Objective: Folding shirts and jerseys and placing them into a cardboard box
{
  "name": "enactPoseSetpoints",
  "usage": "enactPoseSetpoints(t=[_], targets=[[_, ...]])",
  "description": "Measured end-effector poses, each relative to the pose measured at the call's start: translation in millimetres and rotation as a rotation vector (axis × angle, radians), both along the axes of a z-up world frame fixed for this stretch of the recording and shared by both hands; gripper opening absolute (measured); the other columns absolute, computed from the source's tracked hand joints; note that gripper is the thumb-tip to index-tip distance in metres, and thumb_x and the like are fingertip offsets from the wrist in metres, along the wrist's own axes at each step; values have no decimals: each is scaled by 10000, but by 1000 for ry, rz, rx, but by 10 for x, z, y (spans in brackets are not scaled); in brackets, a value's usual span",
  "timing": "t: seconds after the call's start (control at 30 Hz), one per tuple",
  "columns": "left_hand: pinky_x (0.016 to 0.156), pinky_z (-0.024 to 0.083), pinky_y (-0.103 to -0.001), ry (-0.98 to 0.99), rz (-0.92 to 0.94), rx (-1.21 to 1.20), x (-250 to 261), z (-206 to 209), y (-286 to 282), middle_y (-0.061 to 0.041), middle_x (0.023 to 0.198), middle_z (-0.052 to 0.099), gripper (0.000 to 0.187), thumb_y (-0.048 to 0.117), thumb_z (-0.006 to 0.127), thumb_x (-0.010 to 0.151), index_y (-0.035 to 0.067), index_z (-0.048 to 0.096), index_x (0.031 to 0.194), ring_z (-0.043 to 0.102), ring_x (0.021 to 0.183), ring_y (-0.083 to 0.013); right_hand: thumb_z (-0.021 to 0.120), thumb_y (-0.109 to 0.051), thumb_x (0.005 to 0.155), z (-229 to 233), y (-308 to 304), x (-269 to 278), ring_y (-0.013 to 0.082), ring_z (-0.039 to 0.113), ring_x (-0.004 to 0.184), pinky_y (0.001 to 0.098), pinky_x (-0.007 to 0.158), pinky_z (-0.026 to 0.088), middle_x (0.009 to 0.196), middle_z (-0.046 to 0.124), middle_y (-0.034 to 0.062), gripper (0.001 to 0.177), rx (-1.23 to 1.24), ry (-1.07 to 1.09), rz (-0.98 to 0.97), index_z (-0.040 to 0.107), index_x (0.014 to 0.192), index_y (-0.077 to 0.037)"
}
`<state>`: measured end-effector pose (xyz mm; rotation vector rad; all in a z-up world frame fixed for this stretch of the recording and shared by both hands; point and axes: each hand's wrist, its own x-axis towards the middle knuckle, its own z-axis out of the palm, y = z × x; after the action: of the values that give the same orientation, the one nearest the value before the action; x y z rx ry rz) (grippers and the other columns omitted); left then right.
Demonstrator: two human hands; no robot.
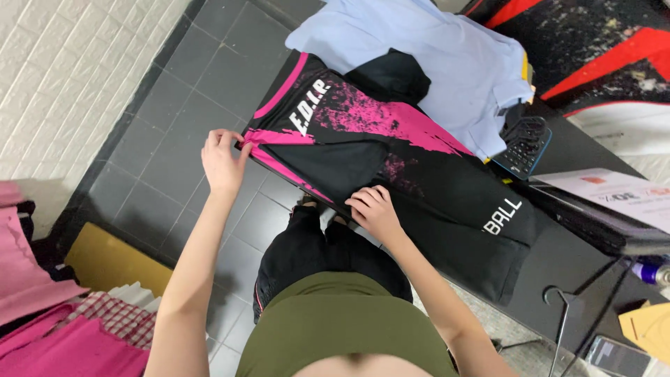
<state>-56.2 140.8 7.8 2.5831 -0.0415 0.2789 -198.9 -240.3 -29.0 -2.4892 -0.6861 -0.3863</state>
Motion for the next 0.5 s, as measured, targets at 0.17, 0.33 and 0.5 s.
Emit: enactPoseSetpoints(t=[0.17, 0.33, 0.5], targets=[[1048, 419, -438, -189, -551, 264, -108, 55, -194, 46, 1228, 618, 228, 304, 684, 966, 304, 678, 1193, 601, 1220, -200, 728, -355, 878, 46, -481, -508, 167, 645, 1151, 419, 1032, 432, 1174, 673, -66, 336, -81, 61, -208, 686, 1205, -294], [1122, 432, -414, -191, -707, 277, -129, 89, -224, 24, 1295, 699, 242, 378, 668, 1019, 278, 724, 1232, 623, 1320, -198, 733, -270, 764, -63, -1362, -1615, 211, 651, 1120, 432, 991, 464, 1175, 645, -19, 372, -135, 177, -435, 661, 1128, -244], [1133, 456, -368, -211, -752, 326, -52, 31, -107, 72, 1309, 717, 209, 330, 590, 1092, 311, 732, 1244, 649, 1316, -155, 721, -206, 736, -73, -1950, -2449, 235, 631, 1093, 433, 988, 444, 1219, 617, 21, 469, -187, 136, -695, 642, 1198, -212]])
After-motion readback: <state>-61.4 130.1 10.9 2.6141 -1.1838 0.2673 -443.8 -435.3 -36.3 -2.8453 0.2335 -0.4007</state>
